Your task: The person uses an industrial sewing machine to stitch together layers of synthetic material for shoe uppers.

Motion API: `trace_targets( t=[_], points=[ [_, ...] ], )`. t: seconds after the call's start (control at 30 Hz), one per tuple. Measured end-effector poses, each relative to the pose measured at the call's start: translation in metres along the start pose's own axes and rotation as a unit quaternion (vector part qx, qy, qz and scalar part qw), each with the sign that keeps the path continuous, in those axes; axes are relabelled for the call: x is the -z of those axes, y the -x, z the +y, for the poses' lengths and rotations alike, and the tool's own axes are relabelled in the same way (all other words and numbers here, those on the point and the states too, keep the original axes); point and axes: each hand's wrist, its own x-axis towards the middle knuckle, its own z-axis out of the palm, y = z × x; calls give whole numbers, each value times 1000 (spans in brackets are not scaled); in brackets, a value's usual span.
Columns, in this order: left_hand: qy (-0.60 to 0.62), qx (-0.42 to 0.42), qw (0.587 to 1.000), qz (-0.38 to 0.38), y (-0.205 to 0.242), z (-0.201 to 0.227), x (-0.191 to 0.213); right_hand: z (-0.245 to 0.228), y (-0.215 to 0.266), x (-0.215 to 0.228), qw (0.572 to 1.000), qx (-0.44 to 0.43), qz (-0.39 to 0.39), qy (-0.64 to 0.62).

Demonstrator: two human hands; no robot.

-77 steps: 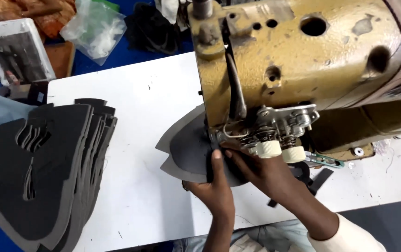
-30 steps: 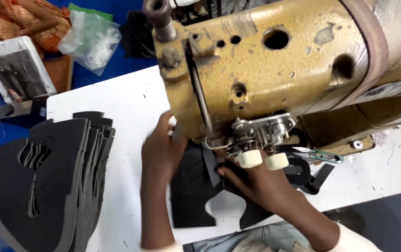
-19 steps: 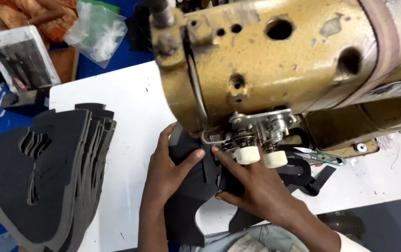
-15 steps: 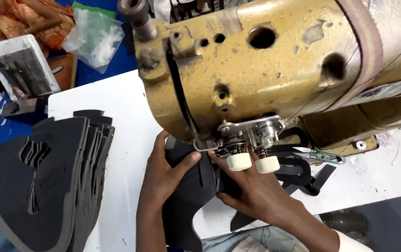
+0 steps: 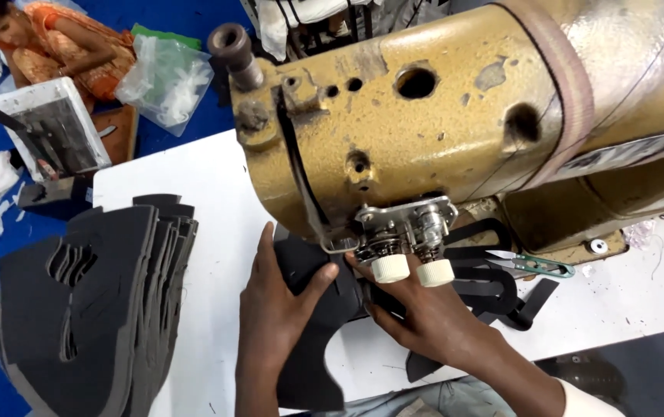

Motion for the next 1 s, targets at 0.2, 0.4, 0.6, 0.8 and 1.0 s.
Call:
trace_targets(
  t=[0.2,0.4,0.6,0.8,1.0],
  points=[
    [117,-10,991,-56,-16,-18,-4,-19,-12,4,957,-213,-193,46],
    [175,-13,983,-50,-22,-20,-8,3,-2,-8,980,-161,-103,-62],
    [236,-23,971,-24,-32,-17,-6,-8,-11,-3,965,-209,-159,-13],
    [193,-30,981,-4,-37,-22,2,-12,-2,0,980,-162,-115,-3],
    [171,-83,980,54,-47,-38,2,105,82,73,923,97,230,-294]
  ],
)
